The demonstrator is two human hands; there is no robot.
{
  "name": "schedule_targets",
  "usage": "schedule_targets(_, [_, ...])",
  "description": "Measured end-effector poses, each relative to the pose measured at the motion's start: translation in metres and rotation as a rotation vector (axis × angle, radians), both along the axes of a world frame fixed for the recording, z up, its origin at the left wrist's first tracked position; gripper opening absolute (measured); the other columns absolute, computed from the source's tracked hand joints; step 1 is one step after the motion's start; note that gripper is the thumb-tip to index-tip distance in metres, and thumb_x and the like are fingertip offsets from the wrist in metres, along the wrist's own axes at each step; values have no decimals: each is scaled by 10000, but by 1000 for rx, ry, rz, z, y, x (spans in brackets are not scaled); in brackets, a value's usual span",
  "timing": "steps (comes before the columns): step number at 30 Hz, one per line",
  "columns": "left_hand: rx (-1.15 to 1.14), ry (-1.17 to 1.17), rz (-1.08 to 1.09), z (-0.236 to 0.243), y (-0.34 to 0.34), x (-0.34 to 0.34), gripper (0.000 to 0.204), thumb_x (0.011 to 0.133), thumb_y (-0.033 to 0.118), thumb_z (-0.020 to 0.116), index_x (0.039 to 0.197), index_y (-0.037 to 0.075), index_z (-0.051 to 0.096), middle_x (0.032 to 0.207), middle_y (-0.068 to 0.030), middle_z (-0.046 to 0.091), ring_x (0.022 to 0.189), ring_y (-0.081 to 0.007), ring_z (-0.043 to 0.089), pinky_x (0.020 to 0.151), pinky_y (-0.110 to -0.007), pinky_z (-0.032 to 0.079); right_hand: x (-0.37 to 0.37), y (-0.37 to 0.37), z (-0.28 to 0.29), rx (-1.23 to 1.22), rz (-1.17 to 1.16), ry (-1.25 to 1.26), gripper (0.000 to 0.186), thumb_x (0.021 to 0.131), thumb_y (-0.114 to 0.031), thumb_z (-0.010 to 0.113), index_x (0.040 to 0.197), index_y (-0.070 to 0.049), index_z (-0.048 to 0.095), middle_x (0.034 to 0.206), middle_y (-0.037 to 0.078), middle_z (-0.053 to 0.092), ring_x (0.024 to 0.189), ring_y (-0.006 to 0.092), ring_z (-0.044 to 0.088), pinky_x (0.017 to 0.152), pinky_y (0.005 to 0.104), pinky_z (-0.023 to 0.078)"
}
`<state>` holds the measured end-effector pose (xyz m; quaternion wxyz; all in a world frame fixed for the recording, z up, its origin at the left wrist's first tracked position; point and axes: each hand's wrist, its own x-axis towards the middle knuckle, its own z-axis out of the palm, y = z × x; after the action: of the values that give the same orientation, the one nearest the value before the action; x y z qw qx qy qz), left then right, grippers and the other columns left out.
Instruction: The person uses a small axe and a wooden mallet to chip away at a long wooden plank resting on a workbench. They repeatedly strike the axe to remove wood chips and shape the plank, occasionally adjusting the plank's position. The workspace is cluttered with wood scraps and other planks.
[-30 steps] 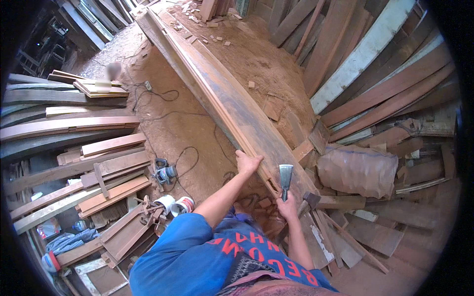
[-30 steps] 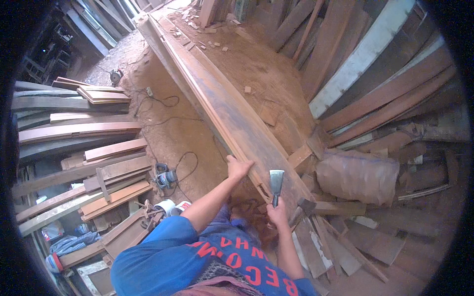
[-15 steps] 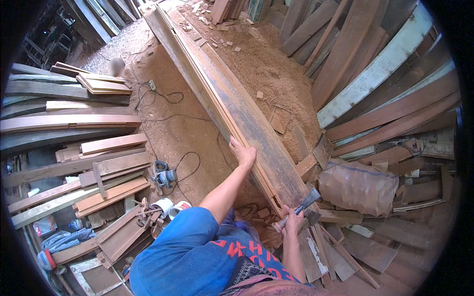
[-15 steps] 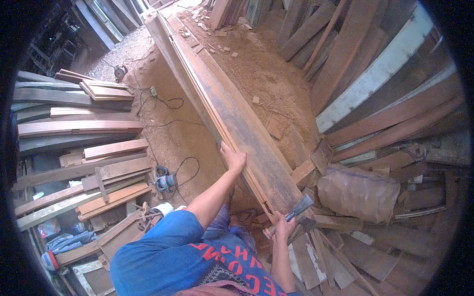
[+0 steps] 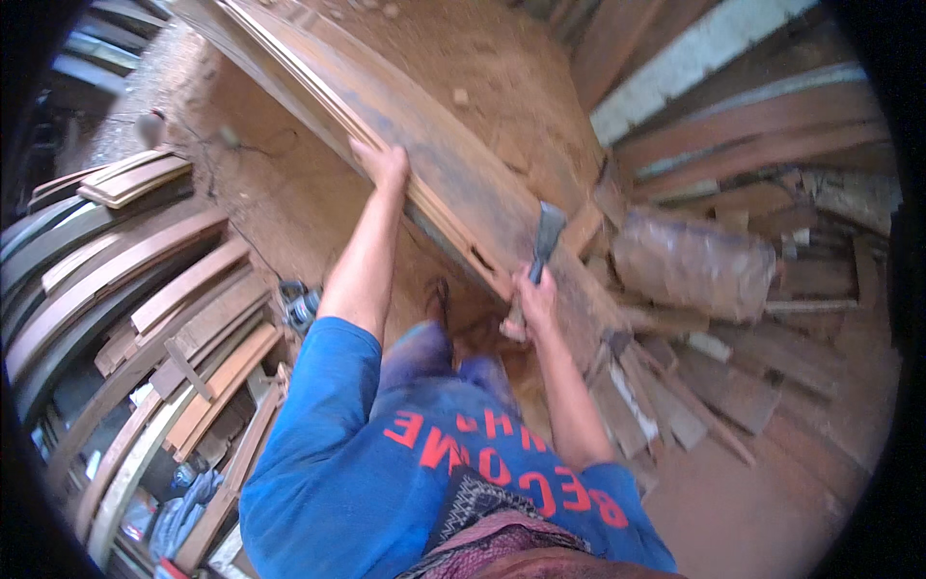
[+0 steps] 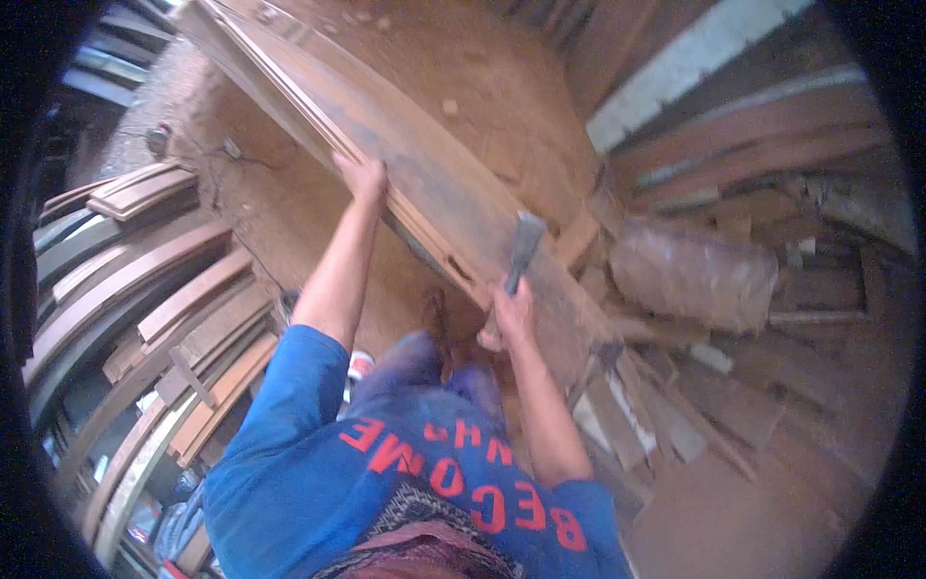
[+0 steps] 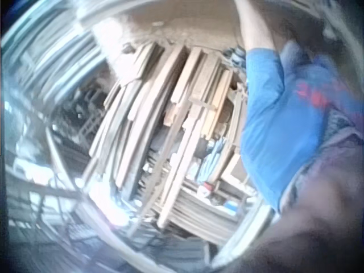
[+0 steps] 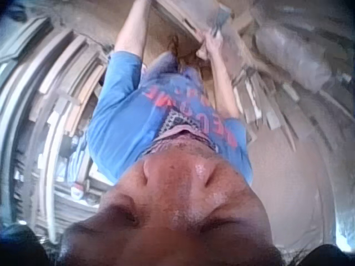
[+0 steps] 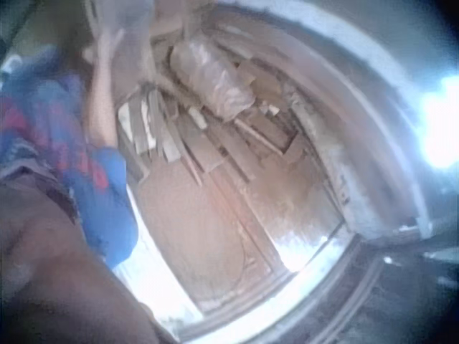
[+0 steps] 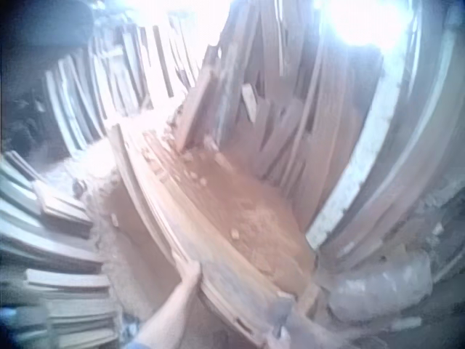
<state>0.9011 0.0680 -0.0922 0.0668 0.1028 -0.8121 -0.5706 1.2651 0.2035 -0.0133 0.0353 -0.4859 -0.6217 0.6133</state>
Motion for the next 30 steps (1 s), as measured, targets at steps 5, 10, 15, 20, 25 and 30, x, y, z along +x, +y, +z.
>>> schedule_targets(5, [-47, -111, -48, 18, 11, 12, 1004, 713, 12, 681, 1567, -123, 169, 1480, -367, 405, 1406, -464, 434, 1243, -449, 299, 42, 7, 71, -58, 5, -135, 170, 996, -201, 663, 1035, -55, 584, 731, 23, 583, 638, 119, 580, 587, 328, 487])
schedule_targets(10, [-68, -148, -52, 31, -4, 11, 1049, 720, 30, 712, 1575, -122, 124, 1494, -366, 395, 1399, -456, 452, 1232, -439, 330, 79, 13, 94, 311, 418, -254, 317, 1019, -287, 647, 1130, 5, 592, 867, 199, 647, 852, 335, 673, 777, 441, 516])
schedule_targets(15, [-55, -129, -79, 27, 3, 5, 1049, 722, 35, 713, 1578, -115, 126, 1483, -353, 429, 1385, -439, 481, 1210, -419, 361, 89, 13, 94, 237, 571, -261, 366, 1036, -294, 620, 1236, 12, 607, 980, 267, 666, 949, 423, 678, 838, 451, 520])
schedule_targets(20, [-77, -155, -59, 21, 3, 2, 1021, 708, 53, 735, 1557, -106, 192, 1460, -333, 463, 1366, -446, 492, 1201, -425, 375, 108, 4, 74, 229, 662, -100, 334, 1052, -276, 584, 1187, 28, 606, 1038, 292, 671, 980, 487, 654, 845, 500, 525])
schedule_targets(25, [-88, -152, -54, 18, 4, 0, 993, 694, 57, 739, 1535, -109, 238, 1438, -328, 481, 1348, -451, 508, 1197, -433, 385, 86, -9, 85, 328, 863, -234, 288, 1082, -282, 510, 1108, 4, 520, 921, 322, 677, 876, 546, 647, 762, 617, 496])
schedule_targets(30, [-93, -169, -46, 23, 5, 4, 1012, 698, 61, 743, 1548, -109, 220, 1436, -324, 488, 1359, -442, 505, 1194, -424, 388, 73, -11, 84, 354, 907, -261, 332, 1095, -303, 482, 1050, 26, 498, 825, 344, 667, 824, 555, 655, 726, 646, 493])
